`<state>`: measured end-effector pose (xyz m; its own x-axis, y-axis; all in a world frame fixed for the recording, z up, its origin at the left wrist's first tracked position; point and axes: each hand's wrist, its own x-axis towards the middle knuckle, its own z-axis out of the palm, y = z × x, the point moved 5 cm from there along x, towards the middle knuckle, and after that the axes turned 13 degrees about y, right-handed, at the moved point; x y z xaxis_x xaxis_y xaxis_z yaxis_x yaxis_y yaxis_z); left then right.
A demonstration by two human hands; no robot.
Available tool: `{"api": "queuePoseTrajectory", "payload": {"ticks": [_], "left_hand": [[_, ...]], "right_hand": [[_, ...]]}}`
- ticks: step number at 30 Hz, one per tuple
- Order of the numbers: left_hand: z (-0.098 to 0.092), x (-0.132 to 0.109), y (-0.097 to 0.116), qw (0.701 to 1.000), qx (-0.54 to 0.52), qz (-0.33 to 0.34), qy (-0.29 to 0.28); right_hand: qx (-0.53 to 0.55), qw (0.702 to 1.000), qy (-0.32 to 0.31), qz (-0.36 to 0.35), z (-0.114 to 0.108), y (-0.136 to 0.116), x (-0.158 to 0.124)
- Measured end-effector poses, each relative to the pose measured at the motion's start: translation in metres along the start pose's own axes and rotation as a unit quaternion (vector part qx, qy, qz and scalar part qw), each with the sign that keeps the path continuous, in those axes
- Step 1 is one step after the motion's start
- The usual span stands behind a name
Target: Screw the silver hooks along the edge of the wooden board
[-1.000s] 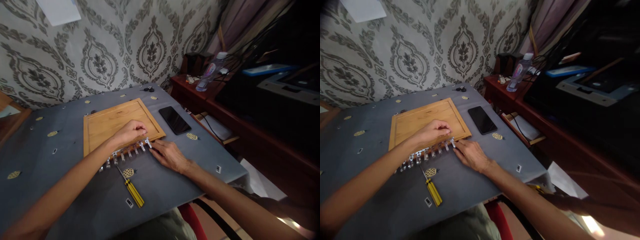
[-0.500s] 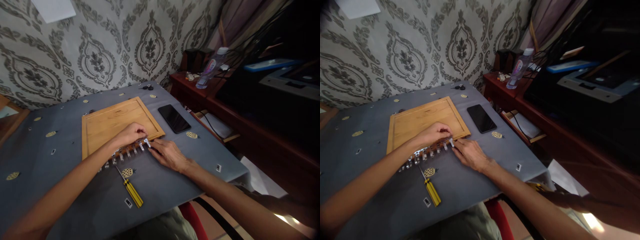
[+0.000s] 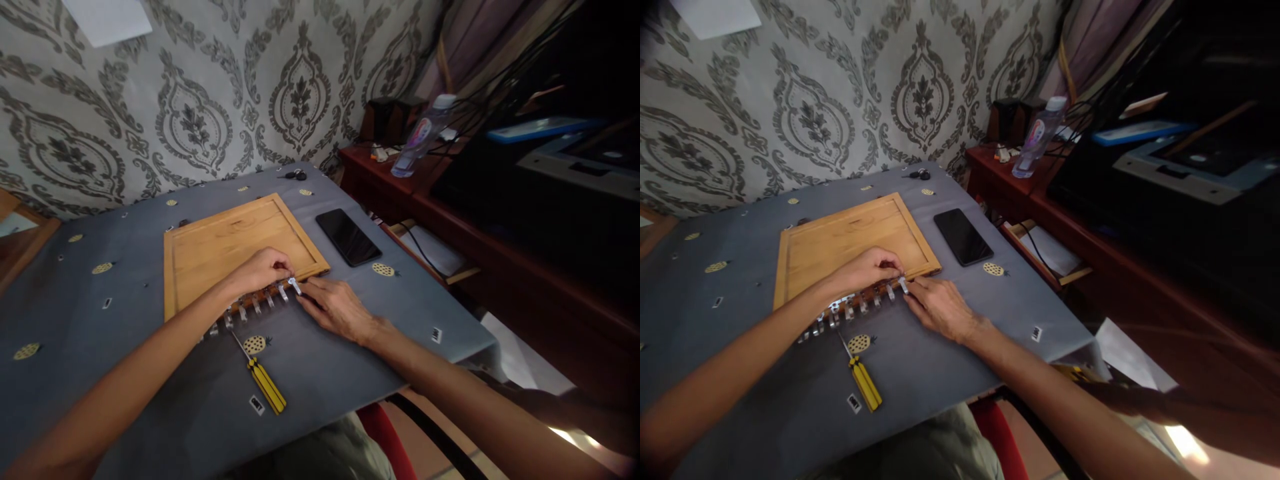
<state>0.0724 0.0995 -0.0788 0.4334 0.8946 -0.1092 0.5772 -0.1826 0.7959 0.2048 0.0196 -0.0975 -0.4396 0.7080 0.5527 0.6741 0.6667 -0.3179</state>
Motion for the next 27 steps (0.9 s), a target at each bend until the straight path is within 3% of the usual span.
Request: {"api": "queuePoseTrajectory", "payload": {"ticks": [15,27], "left_hand": [[0.001,0.01,-0.005,0.999,0.014,-0.012,-0.03],[-0.007,0.001,0.004,0.999,0.046,0.028,-0.007]], "right_hand": [[-0.007,1.0,-0.017,0.002,0.002,0.0,0.001],[-0.004,1.0,-0.024,0.009,0.002,0.0,0.001]]}}
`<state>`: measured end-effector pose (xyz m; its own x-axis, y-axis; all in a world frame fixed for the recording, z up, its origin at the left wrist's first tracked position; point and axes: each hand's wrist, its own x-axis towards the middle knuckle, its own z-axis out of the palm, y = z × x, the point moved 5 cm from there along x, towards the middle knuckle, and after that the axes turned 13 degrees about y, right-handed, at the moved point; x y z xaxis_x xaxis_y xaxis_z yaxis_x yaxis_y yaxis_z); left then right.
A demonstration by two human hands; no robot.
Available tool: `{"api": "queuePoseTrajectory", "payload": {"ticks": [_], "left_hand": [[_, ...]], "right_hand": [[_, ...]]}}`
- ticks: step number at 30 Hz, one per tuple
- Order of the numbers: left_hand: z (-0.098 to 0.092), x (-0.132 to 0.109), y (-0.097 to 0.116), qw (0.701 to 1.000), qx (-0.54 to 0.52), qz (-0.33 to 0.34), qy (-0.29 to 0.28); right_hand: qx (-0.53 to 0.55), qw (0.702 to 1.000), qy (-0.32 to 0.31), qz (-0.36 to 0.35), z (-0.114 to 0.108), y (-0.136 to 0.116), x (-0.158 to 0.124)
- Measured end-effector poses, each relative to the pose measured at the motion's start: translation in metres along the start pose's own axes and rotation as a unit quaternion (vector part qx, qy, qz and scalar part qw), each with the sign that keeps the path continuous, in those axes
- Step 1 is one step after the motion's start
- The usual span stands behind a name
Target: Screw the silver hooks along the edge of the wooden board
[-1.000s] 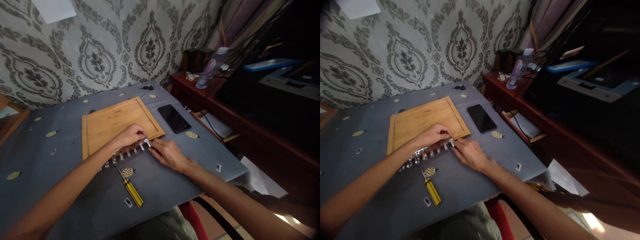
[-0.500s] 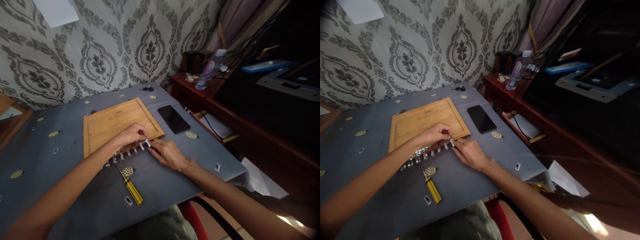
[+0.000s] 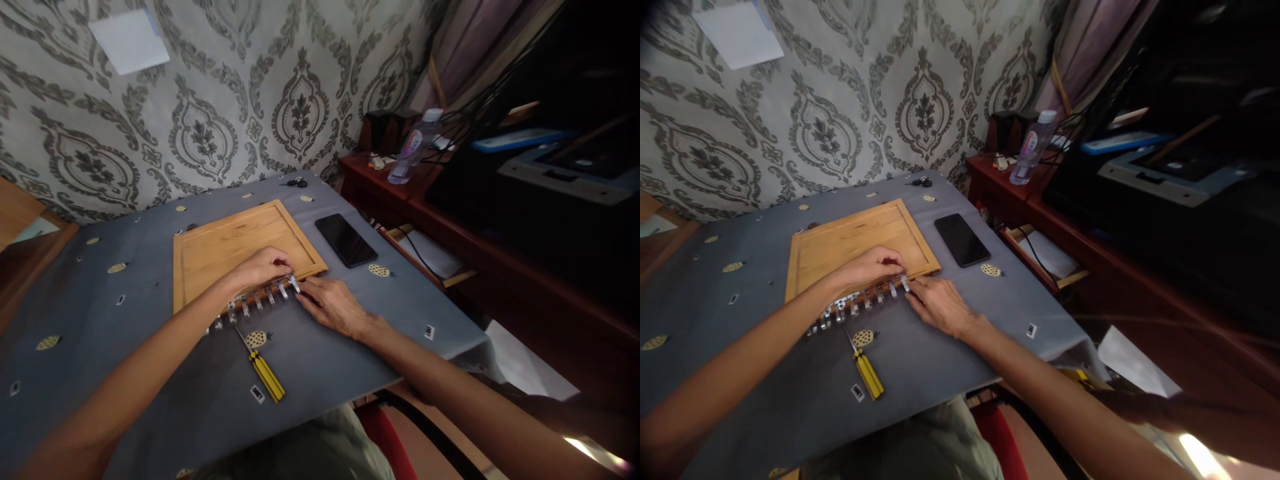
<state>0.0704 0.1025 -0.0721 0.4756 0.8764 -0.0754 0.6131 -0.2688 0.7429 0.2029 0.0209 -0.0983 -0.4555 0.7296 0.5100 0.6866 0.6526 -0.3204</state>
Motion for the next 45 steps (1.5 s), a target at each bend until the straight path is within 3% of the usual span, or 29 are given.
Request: {"api": "queuePoseTrajectory", "payload": {"ticks": [8,13,15,18,21,26,30,32,36,39,42,45], "left_hand": [[-0.014,-0.016,0.011,0.997,0.029,0.018,0.064],[-0.024,-0.066,0.037,0.972,0.137,0.11,0.154],[-0.017,-0.097,0.047,0.964,0.185,0.149,0.118],[0.0,-0.142,0.047,0.952,0.257,0.165,0.02],[0.015,-0.174,0.044,0.925,0.317,0.208,-0.01],[0.036,-0.195,0.036,0.893,0.389,0.221,-0.046],[0.037,-0.204,0.041,0.881,0.413,0.225,-0.044],[0.025,-0.207,0.052,0.897,0.373,0.236,0.012],[-0.025,-0.195,0.078,0.93,0.194,0.187,0.25],[-0.055,-0.17,0.09,0.897,0.045,0.136,0.417],[-0.06,-0.132,0.101,0.874,-0.051,0.18,0.448],[-0.053,-0.099,0.104,0.868,-0.039,0.213,0.446]], "right_hand": [[-0.001,1.0,0.003,-0.001,0.001,0.0,0.001],[0.017,1.0,-0.002,0.005,0.003,0.001,-0.001],[0.019,1.0,0.0,0.01,0.004,0.002,-0.001],[0.011,1.0,-0.002,0.011,0.004,0.002,-0.001],[0.01,1.0,-0.002,0.007,0.003,0.001,-0.001],[0.013,1.0,0.007,0.007,0.001,0.0,0.0],[0.025,1.0,0.014,0.005,0.001,0.0,0.0],[0.023,1.0,0.013,0.003,0.001,0.0,0.0],[0.013,1.0,0.007,0.005,0.001,0.0,0.0],[0.009,1.0,0.005,0.005,0.001,0.0,0.0],[0.011,1.0,0.005,0.004,0.0,0.0,0.0],[0.02,1.0,0.003,0.003,0.0,0.0,0.0]]}}
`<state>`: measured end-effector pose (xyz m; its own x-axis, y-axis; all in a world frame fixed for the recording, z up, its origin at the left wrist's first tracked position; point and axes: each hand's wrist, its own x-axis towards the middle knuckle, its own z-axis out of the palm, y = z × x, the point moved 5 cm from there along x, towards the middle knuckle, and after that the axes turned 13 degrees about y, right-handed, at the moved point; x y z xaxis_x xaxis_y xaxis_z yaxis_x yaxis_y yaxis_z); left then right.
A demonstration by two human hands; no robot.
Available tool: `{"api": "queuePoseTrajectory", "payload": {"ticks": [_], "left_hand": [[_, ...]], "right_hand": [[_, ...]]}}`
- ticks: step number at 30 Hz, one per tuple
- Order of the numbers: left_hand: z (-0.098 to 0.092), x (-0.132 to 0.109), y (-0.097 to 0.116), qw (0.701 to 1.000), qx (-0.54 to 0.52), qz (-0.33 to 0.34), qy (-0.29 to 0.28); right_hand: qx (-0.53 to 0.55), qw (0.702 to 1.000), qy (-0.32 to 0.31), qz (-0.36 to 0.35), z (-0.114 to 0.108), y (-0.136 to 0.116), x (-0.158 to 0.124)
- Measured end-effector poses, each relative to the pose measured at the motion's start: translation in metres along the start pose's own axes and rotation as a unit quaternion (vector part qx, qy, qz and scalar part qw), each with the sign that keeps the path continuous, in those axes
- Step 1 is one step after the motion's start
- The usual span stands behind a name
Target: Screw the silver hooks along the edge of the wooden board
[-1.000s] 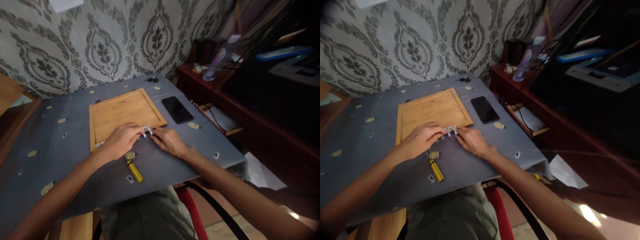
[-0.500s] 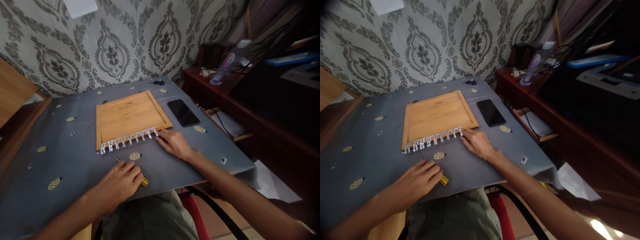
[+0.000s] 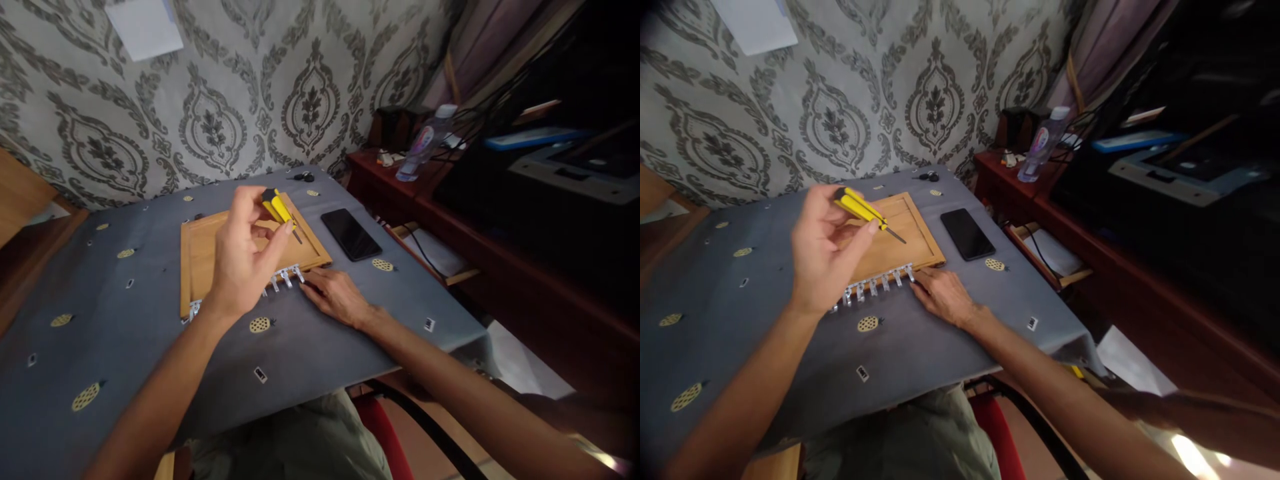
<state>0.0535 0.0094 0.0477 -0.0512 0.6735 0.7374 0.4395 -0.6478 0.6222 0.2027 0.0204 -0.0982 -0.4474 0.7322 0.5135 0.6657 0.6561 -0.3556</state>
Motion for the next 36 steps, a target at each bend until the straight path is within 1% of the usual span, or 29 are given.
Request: {"api": "queuePoseTrajectory", "payload": {"ticks": [3,6,8,13,20,26,36], "left_hand": [[0.015,0.0,-0.011,0.999,0.033,0.023,-0.015],[0.02,-0.006,-0.017,0.994,0.069,0.073,-0.045],[0.02,-0.009,-0.02,0.99,0.083,0.091,-0.063],[0.02,-0.008,-0.028,0.991,0.085,0.066,-0.081],[0.029,-0.014,-0.031,0.982,0.105,0.096,-0.124],[0.029,-0.014,-0.032,0.983,0.104,0.093,-0.121],[0.032,-0.017,-0.037,0.983,0.101,0.078,-0.132]], "right_hand": [[0.005,1.0,-0.002,0.003,0.0,0.0,0.0],[0.009,1.0,0.001,0.003,0.0,0.0,0.0],[0.013,1.0,0.002,0.003,0.0,0.0,-0.001],[0.013,1.0,-0.002,0.007,-0.001,0.001,0.0],[0.006,1.0,-0.003,0.006,0.0,0.0,-0.001],[0.005,1.0,-0.003,0.004,0.001,0.002,-0.001],[0.005,1.0,-0.008,0.004,0.0,0.0,0.0]]}}
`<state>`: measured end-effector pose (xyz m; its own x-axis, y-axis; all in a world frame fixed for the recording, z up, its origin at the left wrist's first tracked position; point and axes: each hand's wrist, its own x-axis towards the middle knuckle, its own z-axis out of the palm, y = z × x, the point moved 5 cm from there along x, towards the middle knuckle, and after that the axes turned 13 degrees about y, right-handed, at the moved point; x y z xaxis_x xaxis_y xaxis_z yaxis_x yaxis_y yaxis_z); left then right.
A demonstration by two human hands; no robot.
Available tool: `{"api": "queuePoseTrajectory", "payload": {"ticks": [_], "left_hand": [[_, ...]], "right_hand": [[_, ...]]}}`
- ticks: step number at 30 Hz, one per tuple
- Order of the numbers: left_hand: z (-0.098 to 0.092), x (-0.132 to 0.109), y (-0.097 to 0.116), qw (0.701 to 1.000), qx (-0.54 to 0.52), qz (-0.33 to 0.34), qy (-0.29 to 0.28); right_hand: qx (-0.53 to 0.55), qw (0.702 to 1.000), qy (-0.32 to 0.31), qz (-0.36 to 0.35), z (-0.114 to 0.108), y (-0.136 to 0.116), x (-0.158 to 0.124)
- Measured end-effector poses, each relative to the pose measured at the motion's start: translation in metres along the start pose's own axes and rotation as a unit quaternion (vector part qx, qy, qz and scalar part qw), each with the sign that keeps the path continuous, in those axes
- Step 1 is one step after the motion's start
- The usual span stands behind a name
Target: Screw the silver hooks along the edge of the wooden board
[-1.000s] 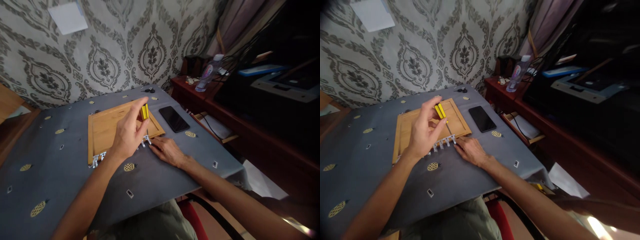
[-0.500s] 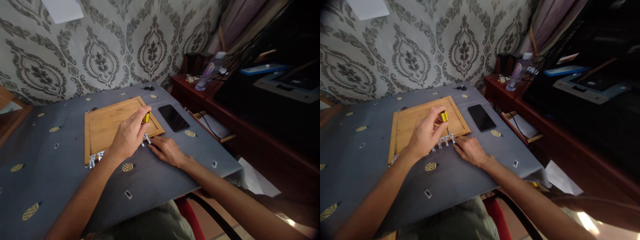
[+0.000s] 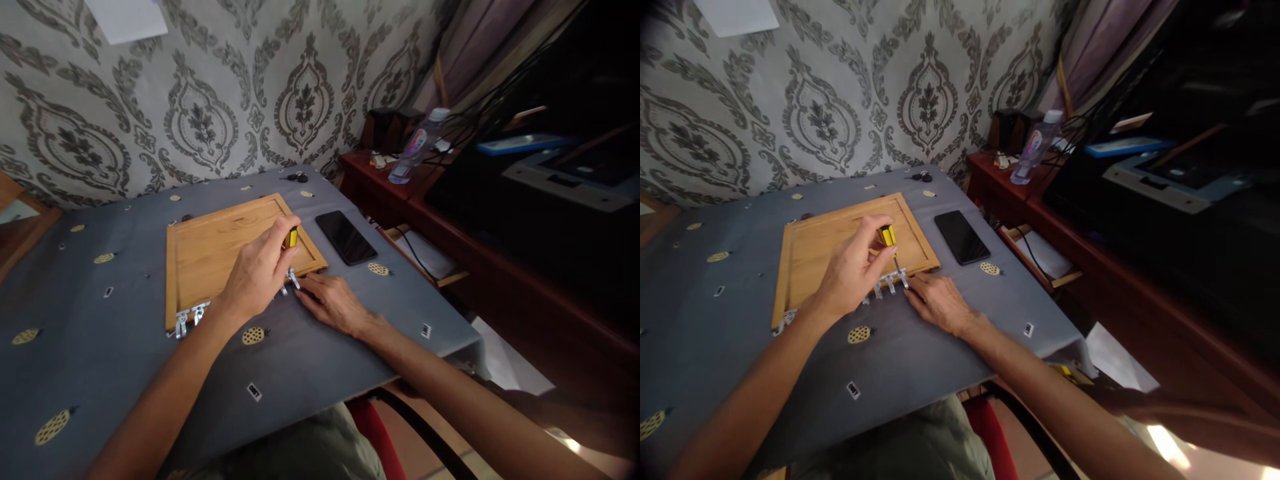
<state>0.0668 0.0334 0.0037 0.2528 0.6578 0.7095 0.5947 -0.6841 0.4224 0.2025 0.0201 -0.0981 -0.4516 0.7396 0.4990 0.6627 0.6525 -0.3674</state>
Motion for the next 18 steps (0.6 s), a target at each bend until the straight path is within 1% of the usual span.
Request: {"api": "queuePoseTrajectory", "payload": {"ticks": [10,18], "left_hand": [[0.0012,-0.0003,-0.0042,1.0,-0.002,-0.005,0.009],[0.0,0.0006,-0.003,1.0,-0.002,0.012,0.021]], "right_hand": [[0.004,1.0,0.004,-0.006,-0.0004,0.001,-0.0004],[0.005,1.0,0.017,-0.013,0.0005,0.0015,-0.0007]]}}
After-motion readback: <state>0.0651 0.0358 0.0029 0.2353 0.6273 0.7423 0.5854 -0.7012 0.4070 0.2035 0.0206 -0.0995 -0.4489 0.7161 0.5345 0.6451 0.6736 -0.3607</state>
